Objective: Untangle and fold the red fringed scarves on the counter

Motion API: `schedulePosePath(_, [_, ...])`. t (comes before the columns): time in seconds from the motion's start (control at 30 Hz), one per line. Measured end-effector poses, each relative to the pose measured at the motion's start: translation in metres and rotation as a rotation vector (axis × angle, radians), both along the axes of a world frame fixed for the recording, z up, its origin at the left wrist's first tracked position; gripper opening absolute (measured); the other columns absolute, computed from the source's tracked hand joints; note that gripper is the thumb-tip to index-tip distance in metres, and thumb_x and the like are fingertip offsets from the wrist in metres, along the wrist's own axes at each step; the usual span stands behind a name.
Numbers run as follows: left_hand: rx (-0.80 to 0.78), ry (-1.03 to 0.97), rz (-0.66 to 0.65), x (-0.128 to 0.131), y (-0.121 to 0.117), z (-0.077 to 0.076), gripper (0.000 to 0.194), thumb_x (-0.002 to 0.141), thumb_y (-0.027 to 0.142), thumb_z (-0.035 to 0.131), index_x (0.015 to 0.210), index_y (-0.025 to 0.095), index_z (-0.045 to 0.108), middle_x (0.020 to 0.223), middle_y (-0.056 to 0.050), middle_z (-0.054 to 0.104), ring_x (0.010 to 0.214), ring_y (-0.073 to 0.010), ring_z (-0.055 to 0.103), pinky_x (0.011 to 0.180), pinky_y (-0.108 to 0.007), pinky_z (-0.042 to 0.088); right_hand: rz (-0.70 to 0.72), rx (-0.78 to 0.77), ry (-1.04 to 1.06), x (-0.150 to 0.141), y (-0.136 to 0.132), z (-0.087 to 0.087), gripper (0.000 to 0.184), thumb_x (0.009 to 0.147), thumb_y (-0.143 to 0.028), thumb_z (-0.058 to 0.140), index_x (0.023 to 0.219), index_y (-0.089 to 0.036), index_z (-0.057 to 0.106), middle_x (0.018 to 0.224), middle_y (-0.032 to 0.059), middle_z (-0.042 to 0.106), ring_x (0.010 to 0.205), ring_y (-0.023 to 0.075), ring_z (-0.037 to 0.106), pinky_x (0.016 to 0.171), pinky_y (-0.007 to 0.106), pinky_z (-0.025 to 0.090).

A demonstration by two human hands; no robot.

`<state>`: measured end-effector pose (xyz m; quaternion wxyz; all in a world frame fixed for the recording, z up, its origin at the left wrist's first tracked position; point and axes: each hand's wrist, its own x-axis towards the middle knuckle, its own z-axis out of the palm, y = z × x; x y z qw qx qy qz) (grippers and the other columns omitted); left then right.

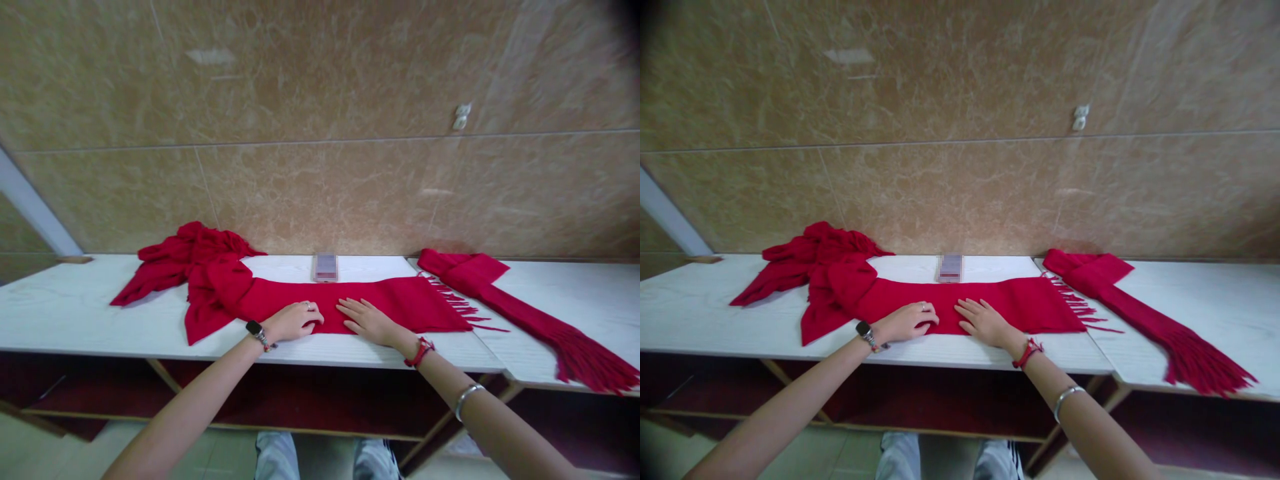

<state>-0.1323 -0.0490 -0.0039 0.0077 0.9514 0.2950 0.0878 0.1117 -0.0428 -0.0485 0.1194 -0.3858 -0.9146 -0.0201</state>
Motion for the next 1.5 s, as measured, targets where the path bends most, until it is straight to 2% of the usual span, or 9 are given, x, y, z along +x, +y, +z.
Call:
schedulePosePath(0.2, [-0.091, 0.056, 0.054, -0.013, 0.002, 0.013, 0.015, 0.080, 0.023, 0.049, 0.088, 0.020, 0.061, 0.090, -0.002, 0.058, 0.087, -0.0167, 0.053, 0.081, -0.025, 0.040, -0.017, -0.040, 0.000, 0.002, -0.001, 0.003, 0.049, 0.091, -0.043, 0.026, 0.135, -0.022, 0.034, 0.140, 0.0066, 0.034, 0.129, 0.0208, 0.028, 0.104, 0.045, 0.024])
schedulePosePath(0.43, [-0.051, 0.017, 0.019, 0.032, 0.014, -0.001, 0.027, 0.085, 0.024, 0.043, 0.108, 0.022, 0.057, 0.113, -0.004, 0.054, 0.104, -0.0176, 0.049, 0.095, -0.029, 0.035, -0.088, -0.072, 0.078, 0.002, -0.001, 0.002, 0.058, 0.087, -0.047, 0.033, 0.134, -0.014, 0.036, 0.139, 0.0113, 0.036, 0.129, 0.0202, 0.029, 0.106, 0.040, 0.023])
schedulePosePath(0.57, [-0.076, 0.062, 0.187, 0.026, 0.010, -0.009, 0.038, 0.086, 0.038, 0.042, 0.122, 0.026, 0.048, 0.126, -0.006, 0.046, 0.114, -0.0230, 0.043, 0.096, -0.040, 0.033, -0.151, -0.067, 0.073, 0.003, -0.001, -0.001, 0.064, 0.084, -0.049, 0.037, 0.135, -0.010, 0.034, 0.139, 0.0144, 0.033, 0.130, 0.0222, 0.027, 0.106, 0.042, 0.022])
schedulePosePath(0.73, [-0.270, 0.178, 0.473, -0.009, -0.004, -0.010, 0.062, 0.084, 0.060, 0.028, 0.138, 0.030, 0.022, 0.147, -0.008, 0.016, 0.132, -0.0359, 0.011, 0.096, -0.064, 0.014, -0.133, -0.056, 0.053, 0.002, -0.001, -0.002, 0.063, 0.086, -0.049, 0.033, 0.135, -0.009, 0.033, 0.140, 0.0141, 0.032, 0.130, 0.0220, 0.026, 0.106, 0.041, 0.022])
schedulePosePath(0.83, [-0.323, 0.197, 0.555, -0.004, -0.003, -0.006, 0.068, 0.083, 0.065, 0.024, 0.139, 0.027, 0.019, 0.147, -0.012, 0.008, 0.132, -0.0395, 0.003, 0.094, -0.067, 0.010, -0.117, -0.036, 0.053, 0.003, 0.000, -0.003, 0.062, 0.086, -0.050, 0.031, 0.135, -0.012, 0.033, 0.140, 0.0131, 0.031, 0.130, 0.0223, 0.026, 0.106, 0.042, 0.022])
schedulePosePath(1.07, [-0.123, 0.087, 0.349, 0.045, 0.030, -0.016, 0.047, 0.092, 0.041, 0.023, 0.136, 0.027, 0.027, 0.147, -0.005, 0.016, 0.134, -0.0254, 0.010, 0.103, -0.054, 0.013, -0.116, 0.031, 0.023, 0.003, -0.001, -0.006, 0.057, 0.088, -0.047, 0.033, 0.135, -0.016, 0.034, 0.139, 0.0130, 0.033, 0.129, 0.0246, 0.027, 0.104, 0.045, 0.024])
schedulePosePath(1.13, [-0.127, 0.095, 0.382, 0.039, 0.039, -0.021, 0.045, 0.092, 0.040, 0.022, 0.135, 0.029, 0.028, 0.146, -0.004, 0.020, 0.133, -0.0243, 0.015, 0.103, -0.053, 0.016, -0.113, 0.039, 0.013, 0.003, -0.002, -0.004, 0.055, 0.088, -0.047, 0.032, 0.135, -0.019, 0.034, 0.140, 0.0126, 0.032, 0.129, 0.0250, 0.028, 0.103, 0.046, 0.024])
schedulePosePath(1.37, [-0.193, 0.163, 0.741, -0.029, 0.057, -0.021, 0.052, 0.090, 0.047, 0.020, 0.137, 0.025, 0.024, 0.146, -0.008, 0.016, 0.132, -0.0305, 0.016, 0.098, -0.059, 0.018, -0.101, 0.010, 0.010, 0.003, -0.005, 0.002, 0.049, 0.089, -0.045, 0.031, 0.134, -0.025, 0.036, 0.141, 0.0109, 0.030, 0.129, 0.0246, 0.027, 0.103, 0.046, 0.024])
schedulePosePath(1.5, [-0.116, 0.157, 0.718, -0.034, 0.061, -0.022, 0.054, 0.089, 0.050, 0.022, 0.135, 0.022, 0.029, 0.145, -0.012, 0.019, 0.133, -0.0300, 0.015, 0.100, -0.055, 0.018, -0.094, -0.002, 0.087, 0.003, -0.006, 0.004, 0.049, 0.087, -0.044, 0.038, 0.130, -0.022, 0.043, 0.138, 0.0109, 0.037, 0.128, 0.0236, 0.030, 0.104, 0.045, 0.024])
